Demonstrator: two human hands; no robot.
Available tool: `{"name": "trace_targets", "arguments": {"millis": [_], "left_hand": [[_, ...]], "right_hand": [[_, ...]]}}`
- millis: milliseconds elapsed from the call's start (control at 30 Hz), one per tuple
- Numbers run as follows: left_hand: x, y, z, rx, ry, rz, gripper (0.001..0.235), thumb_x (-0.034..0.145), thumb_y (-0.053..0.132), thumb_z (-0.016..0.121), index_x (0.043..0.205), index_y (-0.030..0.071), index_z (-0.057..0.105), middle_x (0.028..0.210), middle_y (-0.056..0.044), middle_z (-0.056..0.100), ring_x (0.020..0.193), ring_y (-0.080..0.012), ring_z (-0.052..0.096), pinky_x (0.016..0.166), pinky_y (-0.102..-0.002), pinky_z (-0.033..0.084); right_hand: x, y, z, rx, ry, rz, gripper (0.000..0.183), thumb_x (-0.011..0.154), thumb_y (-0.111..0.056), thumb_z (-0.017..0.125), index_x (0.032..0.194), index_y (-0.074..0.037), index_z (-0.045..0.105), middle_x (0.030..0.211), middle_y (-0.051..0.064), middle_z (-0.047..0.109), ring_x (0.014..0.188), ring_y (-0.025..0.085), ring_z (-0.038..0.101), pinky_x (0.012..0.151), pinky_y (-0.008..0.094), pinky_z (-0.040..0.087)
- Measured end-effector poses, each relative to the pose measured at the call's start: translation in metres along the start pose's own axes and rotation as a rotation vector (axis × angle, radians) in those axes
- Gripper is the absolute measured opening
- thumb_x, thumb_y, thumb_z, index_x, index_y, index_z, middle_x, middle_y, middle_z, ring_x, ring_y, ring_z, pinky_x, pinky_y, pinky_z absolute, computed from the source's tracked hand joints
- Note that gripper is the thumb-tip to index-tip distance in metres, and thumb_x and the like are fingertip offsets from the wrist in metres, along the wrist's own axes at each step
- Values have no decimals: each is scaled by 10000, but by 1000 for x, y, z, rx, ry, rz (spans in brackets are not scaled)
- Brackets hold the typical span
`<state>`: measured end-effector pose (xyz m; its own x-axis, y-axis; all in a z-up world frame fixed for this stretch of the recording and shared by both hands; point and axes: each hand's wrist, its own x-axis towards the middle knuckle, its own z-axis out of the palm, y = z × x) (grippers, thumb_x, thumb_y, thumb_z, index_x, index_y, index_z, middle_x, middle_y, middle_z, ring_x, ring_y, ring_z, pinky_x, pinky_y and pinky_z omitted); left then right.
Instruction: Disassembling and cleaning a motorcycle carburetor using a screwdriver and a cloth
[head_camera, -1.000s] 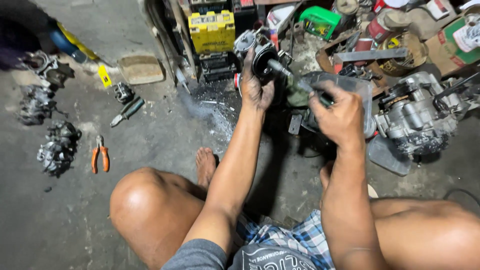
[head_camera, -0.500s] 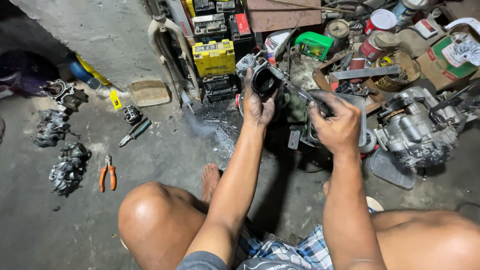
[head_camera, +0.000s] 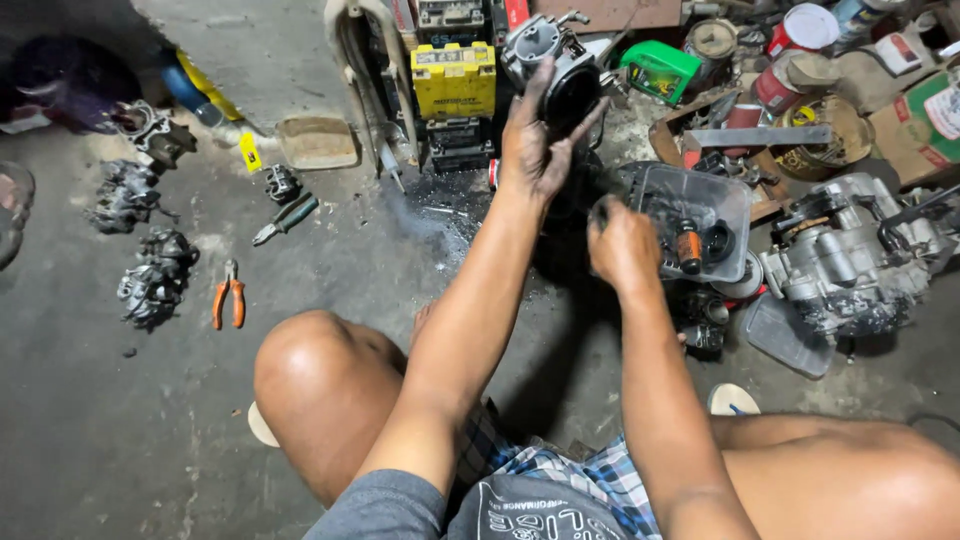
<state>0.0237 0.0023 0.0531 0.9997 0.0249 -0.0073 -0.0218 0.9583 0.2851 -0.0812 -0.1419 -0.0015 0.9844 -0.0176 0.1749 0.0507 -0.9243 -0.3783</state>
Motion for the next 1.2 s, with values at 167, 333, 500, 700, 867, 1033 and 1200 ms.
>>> {"name": "trace_targets", "arguments": {"millis": [167, 333, 500, 700, 867, 1033, 1200], "left_hand": [[-1, 1, 17, 11, -6, -74, 577, 781, 263, 862, 1233, -3, 622, 1163, -205, 657, 997, -329, 692, 920, -459, 625], [-1, 3, 12, 29, 57, -17, 678, 778, 177, 809, 1324, 53, 427, 1276, -195, 558, 1099, -337, 621, 920, -511, 604], [-22, 20, 44, 7, 313, 49, 512, 751, 181, 922, 1084, 52, 555, 952, -123, 671, 851, -269, 703, 882, -523, 645], [-12, 12, 4, 56, 274, -27, 380, 799, 360, 893, 987, 93, 698, 984, -132, 744, 937, -305, 739, 909, -504, 640], [-18, 4, 8, -18, 275, -79, 390, 798, 371, 894, 975, 77, 710, 997, -112, 748, 942, -276, 724, 956, -499, 621], [-13, -8, -3, -13, 304, -91, 344, 777, 357, 911, 937, 102, 745, 955, -102, 771, 888, -267, 743, 898, -500, 640], [-15, -4, -2, 47, 330, -66, 341, 781, 421, 889, 911, 145, 737, 919, -69, 771, 863, -215, 747, 846, -407, 664]], "right_hand": [[0, -2, -10, 26, -104, 76, 429, 848, -147, 597, 1256, -43, 683, 1021, 301, 725, 926, 534, 674, 822, 581, 541], [1, -7, -54, 128, 16, 186, 295, 880, -325, 669, 1099, -153, 769, 896, 204, 755, 775, 464, 686, 707, 535, 539], [-7, 11, -86, 400, 222, 105, 148, 907, -247, 804, 1012, -142, 794, 971, 178, 754, 996, 411, 714, 820, 514, 553], [-5, 31, -97, 550, 328, -50, 135, 874, -200, 866, 991, -191, 800, 909, 95, 759, 931, 282, 742, 836, 410, 563], [-2, -5, -101, 561, 359, -253, 130, 859, -158, 862, 971, -144, 797, 880, 152, 756, 869, 381, 741, 734, 485, 570], [-2, -19, -99, 532, 409, -271, 72, 899, -130, 816, 963, -115, 785, 825, 167, 729, 812, 418, 725, 693, 483, 566], [2, -22, -93, 482, 478, -240, 79, 916, -185, 830, 952, -132, 784, 802, 142, 729, 809, 390, 729, 674, 457, 561]]}}
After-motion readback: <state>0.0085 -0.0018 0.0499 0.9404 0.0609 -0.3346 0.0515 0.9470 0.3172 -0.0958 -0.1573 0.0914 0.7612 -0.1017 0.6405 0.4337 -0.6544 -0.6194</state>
